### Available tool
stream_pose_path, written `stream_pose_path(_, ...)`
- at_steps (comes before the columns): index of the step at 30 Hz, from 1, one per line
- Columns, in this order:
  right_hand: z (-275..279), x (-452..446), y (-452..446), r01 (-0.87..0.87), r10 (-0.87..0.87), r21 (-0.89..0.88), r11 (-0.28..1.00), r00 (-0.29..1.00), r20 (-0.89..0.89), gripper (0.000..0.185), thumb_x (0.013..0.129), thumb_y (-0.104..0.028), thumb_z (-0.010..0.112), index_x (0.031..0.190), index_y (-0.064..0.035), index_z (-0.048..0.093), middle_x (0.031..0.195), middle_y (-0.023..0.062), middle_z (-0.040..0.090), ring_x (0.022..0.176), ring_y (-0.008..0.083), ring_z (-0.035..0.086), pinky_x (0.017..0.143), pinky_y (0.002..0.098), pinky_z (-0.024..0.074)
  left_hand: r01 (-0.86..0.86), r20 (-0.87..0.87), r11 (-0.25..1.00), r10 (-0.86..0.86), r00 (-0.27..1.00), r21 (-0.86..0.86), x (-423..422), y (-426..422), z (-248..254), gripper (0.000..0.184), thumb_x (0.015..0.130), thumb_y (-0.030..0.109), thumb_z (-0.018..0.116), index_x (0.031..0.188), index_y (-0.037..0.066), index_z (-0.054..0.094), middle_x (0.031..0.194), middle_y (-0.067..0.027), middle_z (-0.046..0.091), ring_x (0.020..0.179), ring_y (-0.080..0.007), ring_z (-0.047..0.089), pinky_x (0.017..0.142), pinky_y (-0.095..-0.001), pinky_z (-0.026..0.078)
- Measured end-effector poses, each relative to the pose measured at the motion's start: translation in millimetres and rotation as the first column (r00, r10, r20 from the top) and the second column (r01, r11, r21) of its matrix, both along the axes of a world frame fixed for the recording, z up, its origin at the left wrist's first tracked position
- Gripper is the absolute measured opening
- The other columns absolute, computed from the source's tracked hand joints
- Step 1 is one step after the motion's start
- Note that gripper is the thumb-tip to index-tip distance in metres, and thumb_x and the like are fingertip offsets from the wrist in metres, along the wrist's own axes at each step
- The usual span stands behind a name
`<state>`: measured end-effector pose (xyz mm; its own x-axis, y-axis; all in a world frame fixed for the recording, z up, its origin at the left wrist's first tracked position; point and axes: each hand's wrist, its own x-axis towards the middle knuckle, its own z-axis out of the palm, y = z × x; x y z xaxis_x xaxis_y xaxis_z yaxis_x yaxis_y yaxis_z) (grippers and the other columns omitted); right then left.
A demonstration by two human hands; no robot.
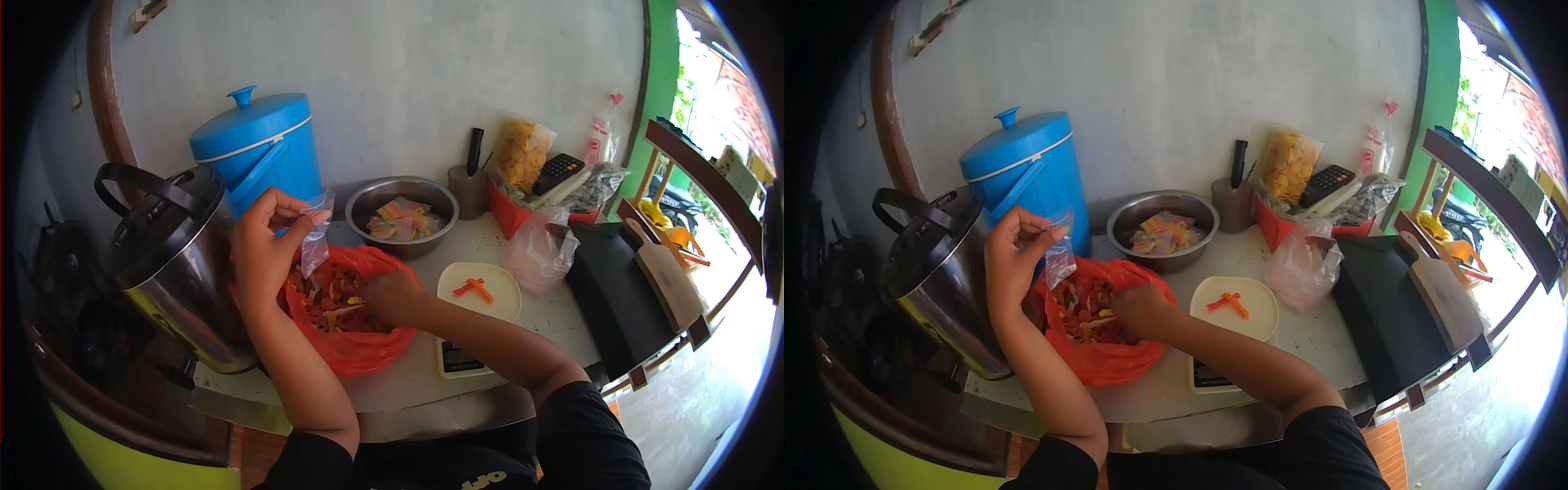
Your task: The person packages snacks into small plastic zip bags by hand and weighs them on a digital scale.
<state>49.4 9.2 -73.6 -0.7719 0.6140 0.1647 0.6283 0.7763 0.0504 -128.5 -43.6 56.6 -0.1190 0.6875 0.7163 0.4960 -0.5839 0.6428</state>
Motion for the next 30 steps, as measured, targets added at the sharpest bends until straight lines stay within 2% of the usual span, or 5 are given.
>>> stream_pose_path(5, 32.2, 40.0, -10.5, 0.008, -0.012, -0.012, 1.0, 0.936, -0.351, 0.032, 0.084, -0.038, 0.066, 0.093, -0.0076, 0.066, 0.086, 0.0112, 0.066, 0.082, 0.0321, 0.066, 0.066, 0.042, 0.0523, 0.035, 0.022, 0.999, -0.034, 0.999, -0.022, 11.3, 1.6, 0.1, 0.025, 0.076, 0.011, 0.081, 0.079, 0.003, 0.058, 0.074, -0.0028, 0.064, 0.07, -0.0086, 0.06, 0.069, -0.024, 0.046)
stream_pose_path(8, 72.4, 80.3, -22.6, 0.095, -0.102, -0.039, 0.995, 0.886, -0.452, 0.032, 0.088, -0.037, 0.063, 0.091, -0.0054, 0.065, 0.084, 0.0114, 0.065, 0.081, 0.0342, 0.064, 0.067, 0.0423, 0.0501, 0.015, 0.01, 1.0, -0.016, 1.0, 0.002, 25.3, 1.9, 2.3, 0.025, 0.076, 0.011, 0.081, 0.079, 0.004, 0.058, 0.073, -0.0014, 0.063, 0.07, -0.0079, 0.059, 0.067, -0.0236, 0.046)
stream_pose_path(14, 100.9, 161.9, -15.5, -0.102, -0.035, -0.18, 0.978, 0.777, -0.629, 0.029, 0.092, -0.03, 0.061, 0.098, -0.0016, 0.063, 0.079, 0.0184, 0.065, 0.075, 0.0355, 0.063, 0.065, 0.0411, 0.047, 0.11, 0.034, 0.993, -0.111, 0.993, 0.031, 56.3, 15.4, -4.8, 0.023, 0.077, 0.011, 0.081, 0.08, 0.004, 0.059, 0.075, -0.0012, 0.066, 0.069, -0.0076, 0.061, 0.064, -0.0214, 0.047)
stream_pose_path(20, 120.0, 186.6, -27.1, 0.002, -0.147, -0.183, 0.983, 0.604, -0.783, 0.021, 0.09, -0.022, 0.064, 0.094, -0.0014, 0.065, 0.079, 0.0155, 0.065, 0.071, 0.0312, 0.062, 0.066, 0.0388, 0.0469, 0.357, 0.052, 0.928, -0.353, 0.934, -0.109, 99.1, 34.6, -30.1, 0.023, 0.075, 0.002, 0.08, 0.084, 0.004, 0.06, 0.077, -0.0032, 0.067, 0.073, -0.0081, 0.064, 0.066, -0.0218, 0.049)
stream_pose_path(30, 107.1, 185.9, -37.7, 0.279, -0.095, 0.279, 0.919, 0.843, -0.529, 0.009, 0.079, -0.013, 0.068, 0.083, -0.0062, 0.065, 0.083, 0.0042, 0.064, 0.084, 0.0242, 0.062, 0.073, 0.0367, 0.0499, 0.33, -0.054, 0.928, -0.344, 0.937, -0.174, 118.9, 24.3, -30.1, 0.027, 0.07, 0.003, 0.084, 0.082, 0.003, 0.06, 0.075, -0.0031, 0.067, 0.071, -0.0086, 0.065, 0.064, -0.0227, 0.05)
